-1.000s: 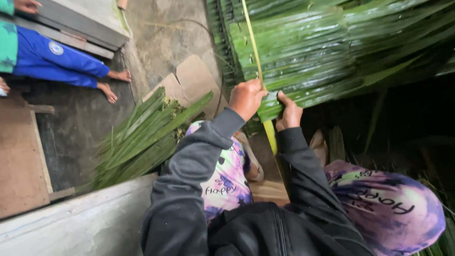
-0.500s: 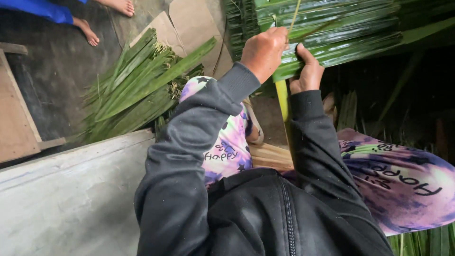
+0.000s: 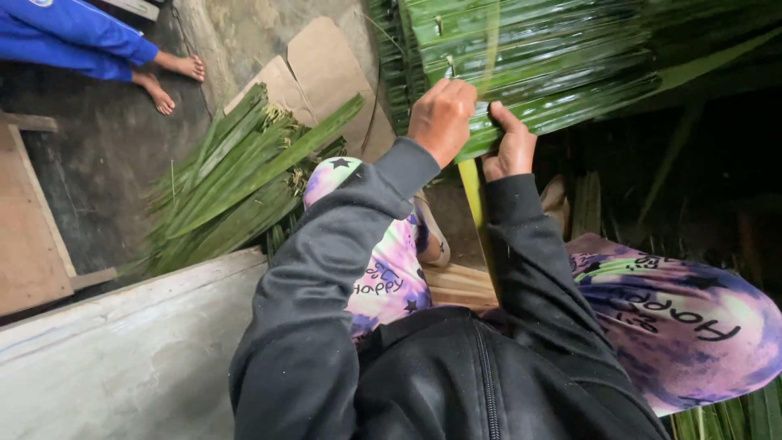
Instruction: Weaving palm leaves over a wooden stick to create a thatched panel
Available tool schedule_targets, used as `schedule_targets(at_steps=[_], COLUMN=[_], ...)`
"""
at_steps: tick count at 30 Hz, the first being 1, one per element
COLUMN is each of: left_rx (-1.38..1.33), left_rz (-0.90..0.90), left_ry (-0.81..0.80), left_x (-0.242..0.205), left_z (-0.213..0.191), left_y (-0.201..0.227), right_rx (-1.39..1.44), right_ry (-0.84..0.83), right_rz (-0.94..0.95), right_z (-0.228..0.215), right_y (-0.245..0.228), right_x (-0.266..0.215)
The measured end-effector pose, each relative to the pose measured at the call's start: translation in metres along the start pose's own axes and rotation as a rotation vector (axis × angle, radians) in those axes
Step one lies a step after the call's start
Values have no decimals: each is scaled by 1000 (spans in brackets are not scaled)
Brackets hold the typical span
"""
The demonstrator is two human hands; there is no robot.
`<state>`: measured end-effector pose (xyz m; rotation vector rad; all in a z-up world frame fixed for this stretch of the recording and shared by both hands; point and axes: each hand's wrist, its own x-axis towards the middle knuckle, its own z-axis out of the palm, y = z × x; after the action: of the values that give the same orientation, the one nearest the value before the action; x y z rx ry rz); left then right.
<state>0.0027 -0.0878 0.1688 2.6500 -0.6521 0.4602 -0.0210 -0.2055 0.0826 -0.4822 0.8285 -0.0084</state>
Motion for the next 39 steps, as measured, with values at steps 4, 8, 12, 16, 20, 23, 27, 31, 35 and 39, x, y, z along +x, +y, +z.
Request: schedule_targets(at_steps=[4,8,12,16,20,23,27,31,35,39], left_rx=[23,-35,-34,-295,-422,-479,-574,-1334,-738,-1549], left_rz=[-24,39,1,-385,-526,-758,-896,-1789,-950,-1069], left_ry=[-44,-11,-23,216,189,-61,-69,-111,-337,-72], left_x=[-3,-4,-8,-24,-68,-73,-82,-130,-155,-126], left_z=[-6,-2,-6,-7,42,72,108,135,83,-3], left_y=[2,-4,-11,-30,-53,-49,-62,-82,-55,-31], right_rx=[11,20,17,37,23,53,42,65,35,52], right_ry=[-19,171,164,143,148,155,163,117,92,94], right_rz=[-4,-93,-84,-64,-25,-6,5,46,32,-3], right_z=[2,-17,-13,13,13,9,3,0,-4,-7], right_y=[-2,25,23,0,-1,3,6,4,5,12], right_x=[-4,53,43,7,8,10,25,25,27,35])
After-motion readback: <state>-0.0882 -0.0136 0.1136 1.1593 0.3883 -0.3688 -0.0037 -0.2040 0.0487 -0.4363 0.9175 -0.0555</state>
